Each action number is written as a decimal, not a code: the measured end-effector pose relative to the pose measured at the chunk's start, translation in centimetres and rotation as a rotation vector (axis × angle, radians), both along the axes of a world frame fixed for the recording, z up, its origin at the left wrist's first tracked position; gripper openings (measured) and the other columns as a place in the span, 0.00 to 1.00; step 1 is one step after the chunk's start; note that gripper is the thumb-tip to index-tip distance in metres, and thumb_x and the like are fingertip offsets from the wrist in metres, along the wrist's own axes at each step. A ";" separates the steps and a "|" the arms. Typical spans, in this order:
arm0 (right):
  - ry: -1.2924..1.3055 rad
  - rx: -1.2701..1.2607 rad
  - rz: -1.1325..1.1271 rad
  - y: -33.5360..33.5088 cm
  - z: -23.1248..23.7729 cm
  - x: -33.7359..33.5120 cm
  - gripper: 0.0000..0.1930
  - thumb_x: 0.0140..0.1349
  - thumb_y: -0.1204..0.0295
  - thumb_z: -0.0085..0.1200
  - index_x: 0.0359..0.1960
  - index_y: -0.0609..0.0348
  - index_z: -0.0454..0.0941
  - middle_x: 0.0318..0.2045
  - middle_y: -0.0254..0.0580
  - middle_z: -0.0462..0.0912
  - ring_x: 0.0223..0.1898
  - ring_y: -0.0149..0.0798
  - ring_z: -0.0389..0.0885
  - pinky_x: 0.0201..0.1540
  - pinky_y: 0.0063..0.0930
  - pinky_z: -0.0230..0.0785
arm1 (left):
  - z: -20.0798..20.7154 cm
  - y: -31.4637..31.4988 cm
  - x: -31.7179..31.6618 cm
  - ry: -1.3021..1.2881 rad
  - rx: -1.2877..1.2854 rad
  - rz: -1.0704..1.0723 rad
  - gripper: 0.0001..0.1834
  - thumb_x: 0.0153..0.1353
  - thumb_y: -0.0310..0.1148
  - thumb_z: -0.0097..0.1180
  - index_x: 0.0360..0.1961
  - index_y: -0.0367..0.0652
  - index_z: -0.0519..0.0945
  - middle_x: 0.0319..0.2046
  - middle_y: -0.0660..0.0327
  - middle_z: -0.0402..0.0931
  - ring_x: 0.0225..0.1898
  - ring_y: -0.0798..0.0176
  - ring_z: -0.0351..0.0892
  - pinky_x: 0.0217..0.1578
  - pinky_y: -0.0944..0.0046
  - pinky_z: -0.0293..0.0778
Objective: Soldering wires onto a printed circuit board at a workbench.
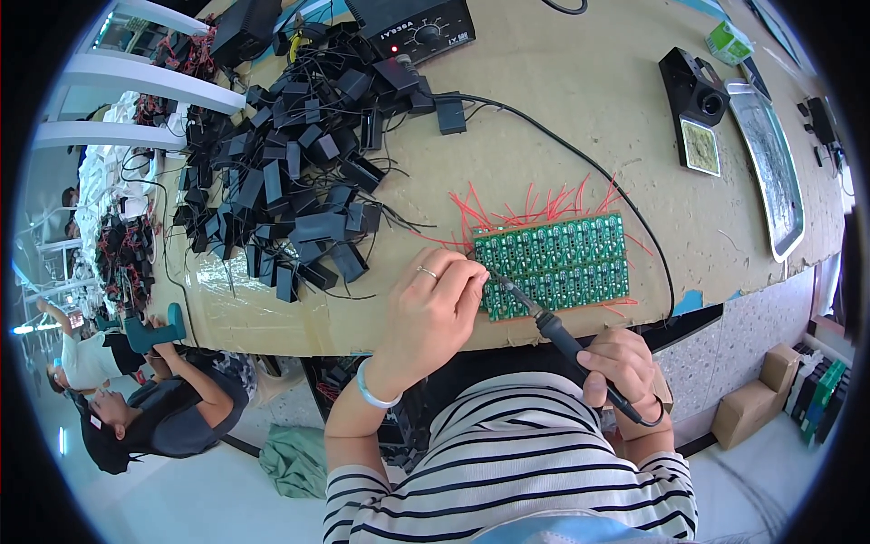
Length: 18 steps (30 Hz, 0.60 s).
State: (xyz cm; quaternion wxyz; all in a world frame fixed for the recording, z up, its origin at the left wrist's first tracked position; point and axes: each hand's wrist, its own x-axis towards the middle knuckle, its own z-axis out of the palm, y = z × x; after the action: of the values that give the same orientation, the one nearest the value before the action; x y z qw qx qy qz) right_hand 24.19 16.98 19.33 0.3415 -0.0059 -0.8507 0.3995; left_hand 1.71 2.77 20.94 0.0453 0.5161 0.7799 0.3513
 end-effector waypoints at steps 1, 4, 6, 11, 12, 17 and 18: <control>-0.010 0.045 0.014 0.0 0.1 0.0 0.08 0.58 0.78 0.56 0.40 0.65 0.79 0.28 0.41 0.80 0.23 0.40 0.79 0.25 0.33 0.75 | 0.0 -0.1 0.0 0.001 0.000 0.001 0.06 0.54 0.22 0.67 0.32 0.40 0.82 0.31 0.59 0.78 0.33 0.55 0.79 0.32 0.59 0.75; -0.061 0.046 0.020 -0.4 0.0 0.4 0.06 0.66 0.72 0.52 0.39 0.61 0.76 0.25 0.40 0.79 0.24 0.41 0.80 0.30 0.36 0.77 | 0.0 0.0 0.1 0.038 -0.019 -0.022 0.07 0.54 0.22 0.67 0.32 0.40 0.81 0.32 0.59 0.77 0.33 0.55 0.79 0.33 0.59 0.75; -0.044 0.047 -0.013 -0.7 -0.1 0.7 0.06 0.66 0.72 0.51 0.40 0.61 0.76 0.24 0.40 0.79 0.23 0.42 0.80 0.29 0.36 0.76 | 0.0 0.0 0.2 0.052 -0.018 -0.022 0.07 0.53 0.22 0.67 0.32 0.40 0.81 0.32 0.59 0.77 0.33 0.55 0.79 0.34 0.59 0.75; 0.097 0.000 -0.090 -0.5 -0.7 1.3 0.08 0.65 0.73 0.54 0.42 0.64 0.77 0.27 0.40 0.79 0.23 0.41 0.79 0.26 0.34 0.76 | -0.1 0.0 0.2 0.060 -0.009 -0.025 0.07 0.53 0.22 0.67 0.32 0.40 0.81 0.32 0.59 0.77 0.33 0.55 0.79 0.34 0.59 0.76; 0.090 -0.015 -0.121 -0.5 -0.6 1.5 0.08 0.66 0.72 0.53 0.42 0.63 0.77 0.27 0.41 0.79 0.23 0.41 0.79 0.26 0.34 0.76 | -0.2 0.0 0.2 0.063 -0.005 -0.026 0.07 0.53 0.22 0.67 0.32 0.40 0.81 0.32 0.59 0.77 0.33 0.55 0.79 0.34 0.59 0.76; 0.075 -0.025 -0.158 -0.6 -0.4 1.8 0.07 0.67 0.71 0.52 0.41 0.62 0.77 0.27 0.40 0.79 0.24 0.42 0.80 0.27 0.35 0.76 | 0.0 0.1 0.2 0.057 -0.014 -0.029 0.07 0.53 0.21 0.67 0.32 0.40 0.80 0.32 0.59 0.76 0.33 0.55 0.79 0.33 0.59 0.76; 0.064 -0.032 -0.161 -0.7 -0.5 1.9 0.07 0.66 0.71 0.53 0.41 0.61 0.77 0.27 0.40 0.80 0.24 0.42 0.80 0.28 0.35 0.76 | 0.0 0.1 0.2 0.072 -0.007 -0.034 0.07 0.53 0.21 0.66 0.31 0.40 0.80 0.31 0.59 0.76 0.33 0.55 0.79 0.33 0.59 0.76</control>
State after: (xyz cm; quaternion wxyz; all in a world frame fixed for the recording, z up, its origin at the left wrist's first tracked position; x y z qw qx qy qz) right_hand 26.13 16.29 18.86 0.3994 -0.0667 -0.8296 0.3844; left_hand 1.90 2.91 20.92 0.0250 0.5412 0.7734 0.3292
